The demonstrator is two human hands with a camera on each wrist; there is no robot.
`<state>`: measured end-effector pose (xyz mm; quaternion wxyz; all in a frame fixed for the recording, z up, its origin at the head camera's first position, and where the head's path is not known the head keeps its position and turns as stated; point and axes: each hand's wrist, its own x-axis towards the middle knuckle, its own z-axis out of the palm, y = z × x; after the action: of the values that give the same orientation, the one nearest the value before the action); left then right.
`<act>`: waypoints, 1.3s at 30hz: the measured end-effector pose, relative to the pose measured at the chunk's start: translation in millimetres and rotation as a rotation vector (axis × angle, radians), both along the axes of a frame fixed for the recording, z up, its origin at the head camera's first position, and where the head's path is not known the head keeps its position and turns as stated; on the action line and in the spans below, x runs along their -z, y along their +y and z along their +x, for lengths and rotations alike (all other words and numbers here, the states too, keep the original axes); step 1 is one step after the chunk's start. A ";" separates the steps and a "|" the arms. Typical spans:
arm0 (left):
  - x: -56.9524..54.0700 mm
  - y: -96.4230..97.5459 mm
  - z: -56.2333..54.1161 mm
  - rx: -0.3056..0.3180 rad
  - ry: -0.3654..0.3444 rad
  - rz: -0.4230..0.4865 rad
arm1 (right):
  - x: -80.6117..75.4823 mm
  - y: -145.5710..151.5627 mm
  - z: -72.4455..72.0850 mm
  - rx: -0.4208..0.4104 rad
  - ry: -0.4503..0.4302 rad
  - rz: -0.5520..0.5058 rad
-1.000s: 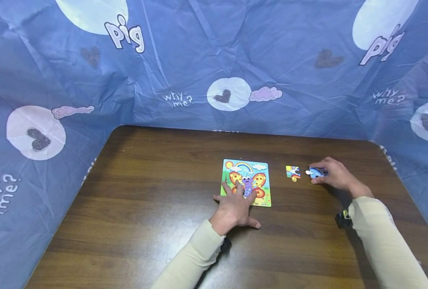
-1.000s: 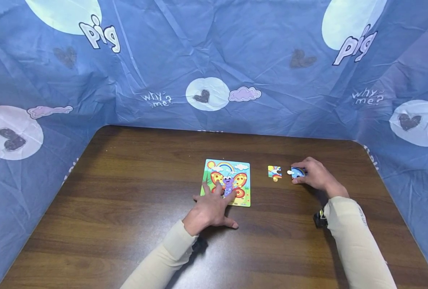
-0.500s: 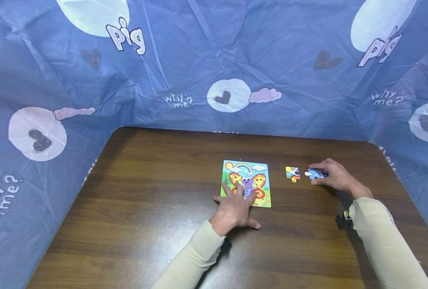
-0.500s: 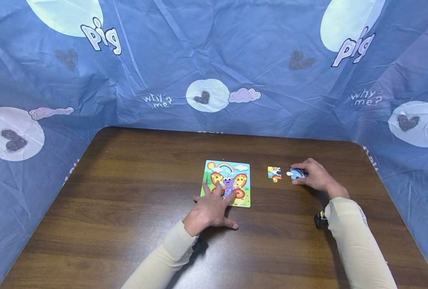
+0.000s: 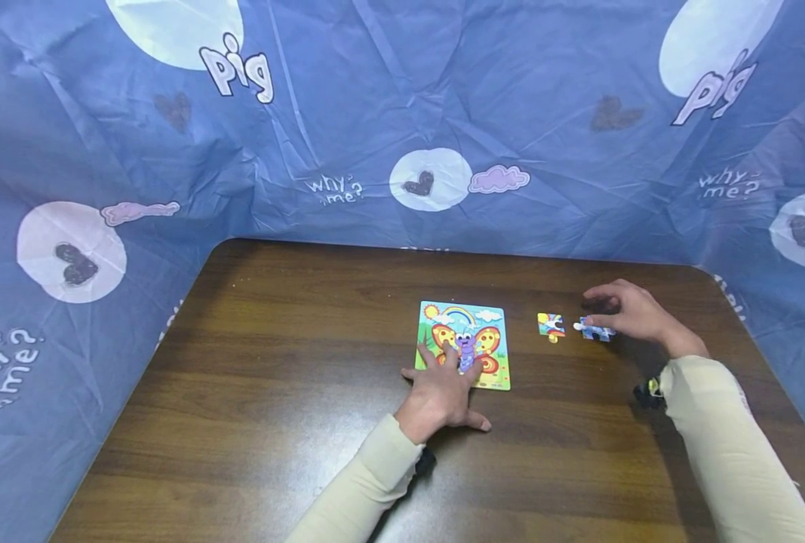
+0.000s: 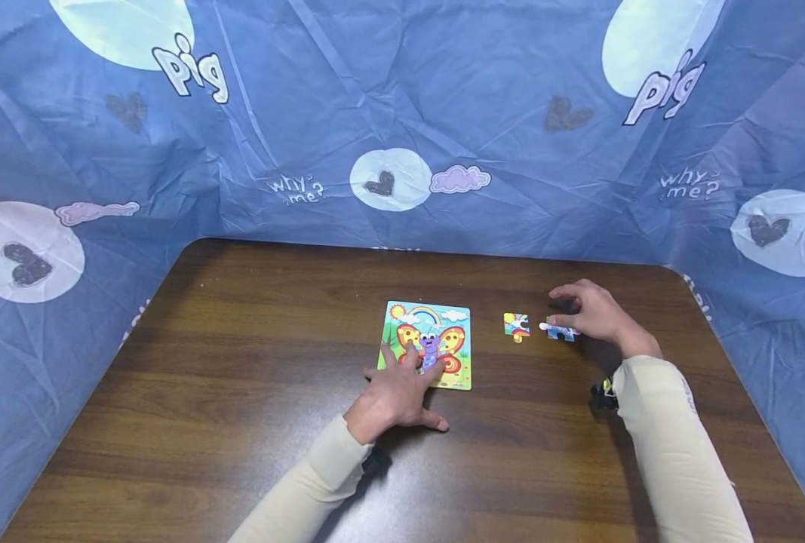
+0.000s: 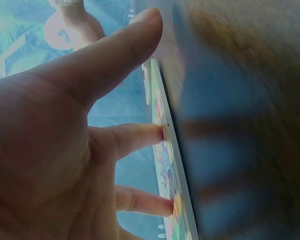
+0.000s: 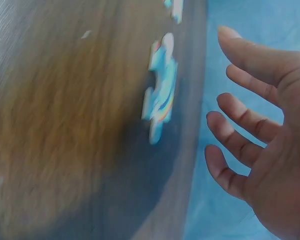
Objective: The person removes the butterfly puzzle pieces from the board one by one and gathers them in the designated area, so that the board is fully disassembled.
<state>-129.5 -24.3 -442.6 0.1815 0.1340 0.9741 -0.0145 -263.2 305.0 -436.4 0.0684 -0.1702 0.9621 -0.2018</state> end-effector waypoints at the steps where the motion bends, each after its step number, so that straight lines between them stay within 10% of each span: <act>1: 0.0 0.2 0.0 0.000 -0.001 -0.001 | -2.0 -3.0 0.0 0.002 0.005 -0.014; 14: 0.2 0.8 -0.3 0.006 -0.001 -0.011 | -14.1 -79.2 0.2 -0.139 0.049 -0.125; 39: 0.9 1.9 -2.2 0.015 -0.017 -0.013 | 24.3 -161.6 3.9 -0.297 -0.009 -0.033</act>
<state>-131.7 -22.5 -443.5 0.1908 0.1405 0.9713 -0.0212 -259.3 143.4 -460.7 0.0991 -0.3108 0.9226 -0.2060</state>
